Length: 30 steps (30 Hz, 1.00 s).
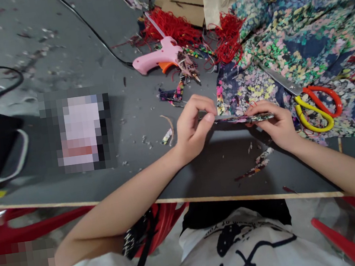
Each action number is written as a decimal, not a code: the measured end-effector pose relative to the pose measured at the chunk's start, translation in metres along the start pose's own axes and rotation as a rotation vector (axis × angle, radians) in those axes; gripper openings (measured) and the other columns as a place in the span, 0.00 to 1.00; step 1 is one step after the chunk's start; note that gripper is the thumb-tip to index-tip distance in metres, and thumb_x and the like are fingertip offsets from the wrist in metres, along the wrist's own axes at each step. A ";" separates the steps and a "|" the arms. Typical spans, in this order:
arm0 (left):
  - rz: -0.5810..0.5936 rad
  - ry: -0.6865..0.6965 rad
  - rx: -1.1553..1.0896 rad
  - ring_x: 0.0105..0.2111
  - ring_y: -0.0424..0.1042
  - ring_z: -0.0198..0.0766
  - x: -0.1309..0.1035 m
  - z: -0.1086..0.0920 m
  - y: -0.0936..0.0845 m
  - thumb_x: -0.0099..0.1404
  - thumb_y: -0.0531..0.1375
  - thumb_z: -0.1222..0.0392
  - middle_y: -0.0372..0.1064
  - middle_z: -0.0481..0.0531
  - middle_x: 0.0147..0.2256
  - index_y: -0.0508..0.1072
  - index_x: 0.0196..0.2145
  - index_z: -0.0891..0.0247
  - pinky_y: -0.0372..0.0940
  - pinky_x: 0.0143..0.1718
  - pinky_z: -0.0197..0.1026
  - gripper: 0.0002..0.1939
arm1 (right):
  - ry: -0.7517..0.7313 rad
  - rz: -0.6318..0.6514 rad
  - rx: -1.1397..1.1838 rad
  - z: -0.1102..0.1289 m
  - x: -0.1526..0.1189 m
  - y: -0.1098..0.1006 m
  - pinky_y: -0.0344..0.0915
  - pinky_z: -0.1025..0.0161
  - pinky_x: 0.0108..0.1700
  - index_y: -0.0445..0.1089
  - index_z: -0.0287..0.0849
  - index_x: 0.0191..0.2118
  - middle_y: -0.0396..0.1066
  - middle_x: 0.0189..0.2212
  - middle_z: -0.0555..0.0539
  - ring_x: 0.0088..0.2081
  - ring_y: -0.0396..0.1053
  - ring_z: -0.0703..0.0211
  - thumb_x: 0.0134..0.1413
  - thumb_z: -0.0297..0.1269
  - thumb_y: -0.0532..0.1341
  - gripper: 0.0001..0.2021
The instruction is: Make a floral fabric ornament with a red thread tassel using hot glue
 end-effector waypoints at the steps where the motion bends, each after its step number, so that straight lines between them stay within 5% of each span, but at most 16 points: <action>1: -0.034 -0.011 0.029 0.32 0.67 0.38 0.001 0.001 -0.003 0.68 0.53 0.50 0.65 0.50 0.29 0.66 0.30 0.57 0.65 0.35 0.44 0.12 | -0.001 -0.005 -0.008 0.000 0.000 0.000 0.68 0.58 0.42 0.74 0.49 0.35 0.75 0.33 0.51 0.38 0.71 0.59 0.48 0.24 0.60 0.12; 5: -0.119 -0.063 0.043 0.28 0.63 0.36 0.002 0.005 -0.007 0.68 0.53 0.48 0.60 0.49 0.25 0.60 0.23 0.59 0.63 0.32 0.45 0.19 | 0.009 -0.009 -0.020 -0.001 0.000 0.000 0.68 0.58 0.42 0.73 0.49 0.34 0.75 0.33 0.51 0.39 0.71 0.58 0.48 0.25 0.60 0.11; 16: -0.171 0.006 -0.016 0.31 0.67 0.35 0.005 0.002 -0.008 0.62 0.62 0.53 0.62 0.47 0.28 0.63 0.28 0.58 0.66 0.34 0.42 0.12 | 0.000 -0.004 0.025 -0.002 0.000 0.000 0.69 0.59 0.42 0.74 0.50 0.36 0.74 0.34 0.52 0.39 0.70 0.60 0.46 0.20 0.58 0.16; 21: 0.040 0.054 -0.004 0.38 0.69 0.39 0.004 -0.002 0.001 0.61 0.62 0.47 0.69 0.51 0.35 0.70 0.36 0.57 0.66 0.42 0.45 0.12 | 0.016 0.001 0.019 -0.001 0.000 0.000 0.69 0.58 0.42 0.73 0.49 0.35 0.74 0.33 0.51 0.38 0.71 0.59 0.47 0.23 0.59 0.13; 24: 0.189 0.042 0.068 0.43 0.69 0.40 0.003 -0.004 0.012 0.60 0.64 0.54 0.70 0.53 0.40 0.70 0.41 0.59 0.66 0.46 0.46 0.13 | -0.008 0.014 0.035 0.001 0.000 0.000 0.69 0.57 0.43 0.74 0.49 0.35 0.75 0.34 0.51 0.39 0.71 0.59 0.48 0.24 0.60 0.12; 30: 0.170 0.050 0.171 0.40 0.71 0.38 0.004 -0.008 0.012 0.59 0.62 0.65 0.72 0.51 0.38 0.72 0.33 0.60 0.68 0.45 0.45 0.04 | 0.002 0.013 0.000 0.000 0.001 0.000 0.69 0.57 0.42 0.74 0.49 0.35 0.75 0.33 0.51 0.38 0.71 0.58 0.48 0.26 0.60 0.11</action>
Point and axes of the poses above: each hand's wrist, its own x-axis towards the middle knuckle, its own y-axis out of the palm, z = x × y, the point moved 7 cm from there along x, towards the middle knuckle
